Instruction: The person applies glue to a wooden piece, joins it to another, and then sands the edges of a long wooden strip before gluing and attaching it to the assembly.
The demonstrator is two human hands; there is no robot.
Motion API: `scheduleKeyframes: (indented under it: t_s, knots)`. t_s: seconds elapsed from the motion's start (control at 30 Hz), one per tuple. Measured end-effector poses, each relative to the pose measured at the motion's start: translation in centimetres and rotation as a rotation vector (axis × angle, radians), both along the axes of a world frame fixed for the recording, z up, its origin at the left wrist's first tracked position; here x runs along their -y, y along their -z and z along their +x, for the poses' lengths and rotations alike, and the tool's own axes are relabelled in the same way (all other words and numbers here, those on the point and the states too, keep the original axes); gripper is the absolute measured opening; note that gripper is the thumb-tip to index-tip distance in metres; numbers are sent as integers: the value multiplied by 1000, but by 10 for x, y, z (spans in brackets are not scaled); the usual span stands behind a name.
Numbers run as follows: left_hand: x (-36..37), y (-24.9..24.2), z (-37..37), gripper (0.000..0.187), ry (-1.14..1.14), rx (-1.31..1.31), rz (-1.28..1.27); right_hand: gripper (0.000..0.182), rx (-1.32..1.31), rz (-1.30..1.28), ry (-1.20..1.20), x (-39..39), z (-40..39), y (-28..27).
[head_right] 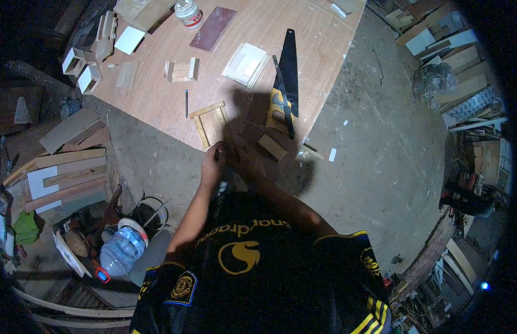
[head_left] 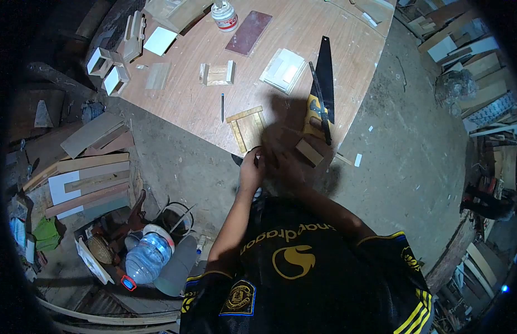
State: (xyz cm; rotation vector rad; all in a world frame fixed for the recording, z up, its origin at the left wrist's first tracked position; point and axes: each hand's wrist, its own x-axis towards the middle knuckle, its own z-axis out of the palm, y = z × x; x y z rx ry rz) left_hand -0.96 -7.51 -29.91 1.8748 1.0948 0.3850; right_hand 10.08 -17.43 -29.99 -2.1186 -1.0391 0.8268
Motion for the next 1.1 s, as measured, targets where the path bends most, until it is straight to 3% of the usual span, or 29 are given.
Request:
scheduleKeyframes:
  t_s: [0.13, 0.2, 0.23, 0.3, 0.33, 0.4, 0.5, 0.63, 0.7, 0.8, 0.87, 0.97, 1.1]
  knots:
    - [2, 7, -2, 31, -16, 6, -51, 57, 40, 51, -28, 1, 3, 14]
    - [3, 9, -3, 31, -33, 6, -86, 56, 426, 250, -249, -3, 5, 17]
    - [3, 9, -3, 32, -27, 7, -80, 56, 426, 250, -249, -1, 4, 13]
    - [2, 7, -3, 32, -20, 8, -72, 53, 14, -62, -67, 2, 2, 3]
    - [1, 4, -3, 32, -19, 4, -79, 53, 15, -61, -67, 7, 1, 23]
    - [1, 3, -2, 31, -16, -1, -86, 54, 338, 89, -261, 5, 0, 41]
    - [0, 4, -2, 30, -22, 45, -84, 56, 119, 127, -50, 4, -1, 20]
    - [0, 10, -5, 30, -13, 59, -52, 59, 254, 158, -109, 3, -1, 38]
    - [1, 13, -6, 30, -12, 87, -52, 60, 23, 73, -53, 7, 1, 23]
    - [0, 3, -6, 29, -9, 21, -52, 60, 10, 47, -42, 3, 1, 10]
    - [-2, -7, -6, 30, 14, -83, -251, 59, 22, 36, -40, 2, 1, 9]
    - [0, 7, -7, 28, -1, 11, -110, 59, 39, 68, -20, 1, 2, 7]
    - [2, 10, -8, 27, -25, 48, -149, 58, 51, 168, 4, 0, 1, 6]
